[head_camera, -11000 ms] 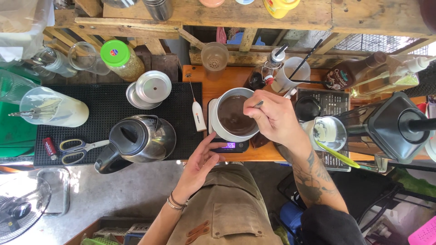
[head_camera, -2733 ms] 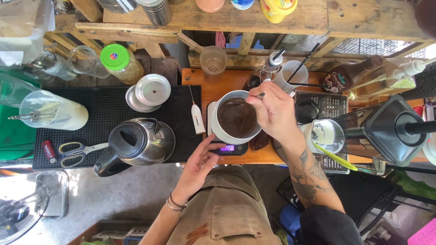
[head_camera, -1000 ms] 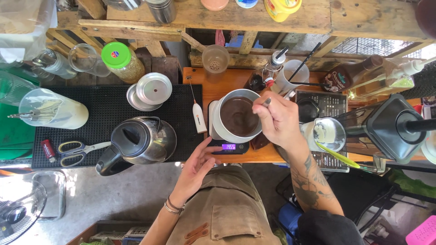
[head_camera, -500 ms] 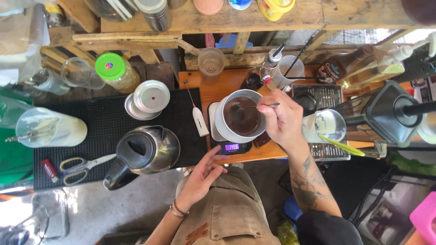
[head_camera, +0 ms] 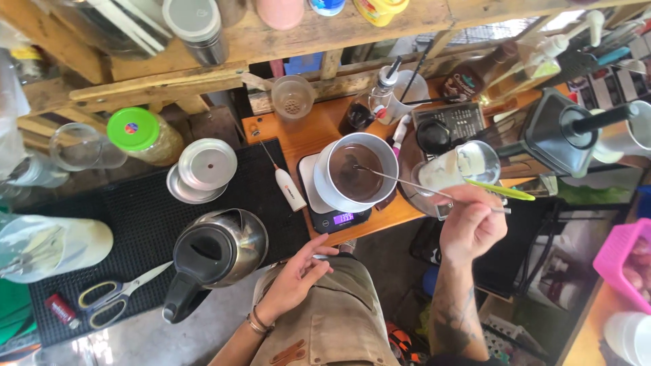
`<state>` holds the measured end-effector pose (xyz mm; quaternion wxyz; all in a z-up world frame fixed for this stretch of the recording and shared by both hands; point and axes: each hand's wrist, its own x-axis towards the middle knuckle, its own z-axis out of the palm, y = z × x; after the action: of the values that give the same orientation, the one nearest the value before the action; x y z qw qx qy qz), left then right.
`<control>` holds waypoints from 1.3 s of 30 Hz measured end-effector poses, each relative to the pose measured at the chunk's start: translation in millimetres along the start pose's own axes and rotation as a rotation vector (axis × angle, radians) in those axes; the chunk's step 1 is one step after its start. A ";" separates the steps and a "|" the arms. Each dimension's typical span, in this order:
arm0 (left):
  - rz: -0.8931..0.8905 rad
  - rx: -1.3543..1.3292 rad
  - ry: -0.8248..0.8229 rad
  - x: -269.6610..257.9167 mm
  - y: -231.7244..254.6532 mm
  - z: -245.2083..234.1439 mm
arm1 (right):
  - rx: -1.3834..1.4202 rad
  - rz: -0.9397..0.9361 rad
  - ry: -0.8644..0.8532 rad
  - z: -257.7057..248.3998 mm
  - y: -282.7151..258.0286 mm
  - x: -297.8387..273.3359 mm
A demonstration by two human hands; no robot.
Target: Making coffee by weighing and stirring the beverage.
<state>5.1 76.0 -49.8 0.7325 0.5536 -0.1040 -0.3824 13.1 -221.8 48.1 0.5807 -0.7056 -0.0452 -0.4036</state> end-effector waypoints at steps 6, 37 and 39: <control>-0.055 -0.001 -0.059 1.9 -5.6 -5.3 | 0.104 0.024 0.149 -7.1 3.0 -42.9; -0.111 0.120 -0.053 59.1 -11.6 53.4 | 0.002 0.084 -0.053 -51.7 -1.4 -63.2; -0.104 0.122 -0.057 65.7 -11.1 59.2 | 0.106 0.018 -0.014 -55.1 3.3 -64.3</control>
<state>11.1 -12.8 -55.9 0.6733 0.5908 -0.1190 -0.4283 -56.7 -244.1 5.5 0.6203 -0.6773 -0.0644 -0.3904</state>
